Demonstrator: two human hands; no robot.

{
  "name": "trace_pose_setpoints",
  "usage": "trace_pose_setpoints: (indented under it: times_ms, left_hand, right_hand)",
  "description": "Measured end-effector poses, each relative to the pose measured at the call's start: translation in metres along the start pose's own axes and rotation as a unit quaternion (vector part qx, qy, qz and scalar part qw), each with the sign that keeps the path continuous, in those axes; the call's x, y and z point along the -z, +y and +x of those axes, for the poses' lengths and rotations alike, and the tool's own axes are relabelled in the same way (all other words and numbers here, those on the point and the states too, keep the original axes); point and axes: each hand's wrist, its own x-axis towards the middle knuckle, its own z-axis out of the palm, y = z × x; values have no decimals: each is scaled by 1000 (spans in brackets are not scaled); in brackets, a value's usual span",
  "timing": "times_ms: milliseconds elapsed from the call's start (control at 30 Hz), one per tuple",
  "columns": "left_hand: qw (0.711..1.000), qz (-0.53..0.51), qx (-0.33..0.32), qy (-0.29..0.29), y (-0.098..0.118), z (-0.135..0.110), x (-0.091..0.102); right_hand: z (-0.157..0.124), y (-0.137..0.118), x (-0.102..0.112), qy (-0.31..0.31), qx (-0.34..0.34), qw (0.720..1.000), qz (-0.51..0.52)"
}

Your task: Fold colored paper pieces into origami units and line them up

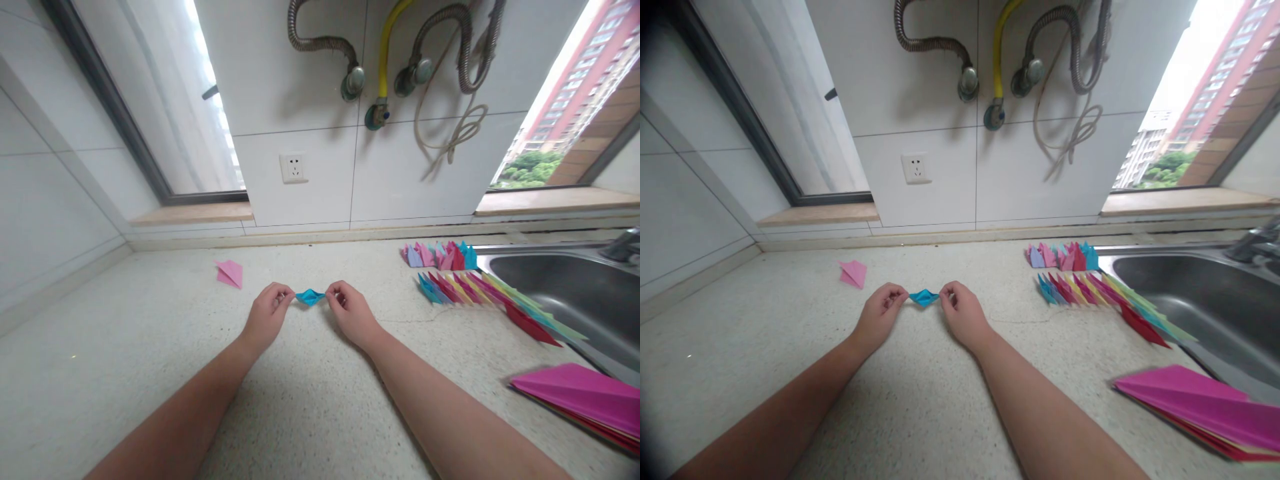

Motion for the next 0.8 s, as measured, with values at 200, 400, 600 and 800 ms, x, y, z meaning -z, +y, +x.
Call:
trace_pose_setpoints:
  times_ms: [200, 400, 600, 800]
  left_hand:
    - [998, -47, 43, 13, -3, 1, -1]
    - [991, -85, 101, 8, -6, 1, -1]
    - [981, -128, 143, 3, -13, 0, -5]
    - [963, -223, 148, -29, -8, 0, -8]
  right_hand:
    - [1, -1, 1, 5, -20, 999, 25]
    - [1, 3, -1, -3, -52, 996, 68]
    - [1, 4, -1, -8, -63, 994, 85]
    - [2, 7, -2, -15, -70, 991, 113]
